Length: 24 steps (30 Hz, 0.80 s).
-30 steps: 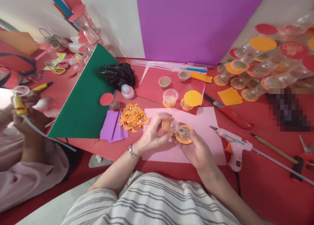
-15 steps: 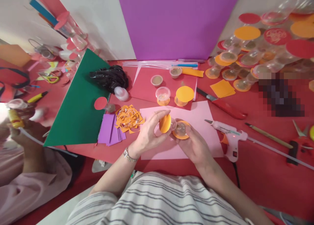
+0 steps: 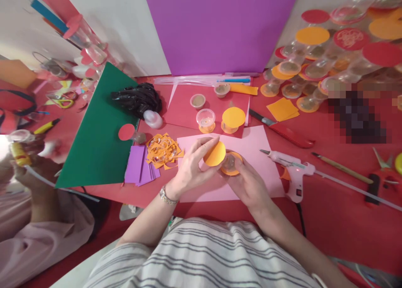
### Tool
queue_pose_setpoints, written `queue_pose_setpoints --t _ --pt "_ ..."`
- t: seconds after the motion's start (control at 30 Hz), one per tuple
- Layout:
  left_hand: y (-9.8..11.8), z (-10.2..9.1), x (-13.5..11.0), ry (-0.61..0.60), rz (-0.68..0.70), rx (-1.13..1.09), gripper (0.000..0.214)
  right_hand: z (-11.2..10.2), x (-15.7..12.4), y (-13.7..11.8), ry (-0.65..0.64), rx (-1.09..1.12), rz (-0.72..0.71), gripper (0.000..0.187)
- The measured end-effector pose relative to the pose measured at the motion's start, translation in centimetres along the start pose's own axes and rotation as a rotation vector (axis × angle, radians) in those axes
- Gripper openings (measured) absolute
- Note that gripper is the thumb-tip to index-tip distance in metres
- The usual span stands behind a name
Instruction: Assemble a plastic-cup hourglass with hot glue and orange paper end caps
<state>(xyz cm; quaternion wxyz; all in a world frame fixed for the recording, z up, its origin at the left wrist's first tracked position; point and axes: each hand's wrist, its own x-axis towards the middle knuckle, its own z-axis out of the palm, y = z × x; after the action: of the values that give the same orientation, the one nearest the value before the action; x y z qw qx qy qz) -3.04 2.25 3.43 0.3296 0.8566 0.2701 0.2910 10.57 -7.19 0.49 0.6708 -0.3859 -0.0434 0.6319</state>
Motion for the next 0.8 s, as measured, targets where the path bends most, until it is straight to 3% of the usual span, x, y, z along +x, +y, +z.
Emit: queue_pose_setpoints --t 0.8 --pt "1.3 0.5 0.5 0.003 0.071 0.101 0.056 -0.1 0.1 0.2 -0.073 0.040 0.010 0.022"
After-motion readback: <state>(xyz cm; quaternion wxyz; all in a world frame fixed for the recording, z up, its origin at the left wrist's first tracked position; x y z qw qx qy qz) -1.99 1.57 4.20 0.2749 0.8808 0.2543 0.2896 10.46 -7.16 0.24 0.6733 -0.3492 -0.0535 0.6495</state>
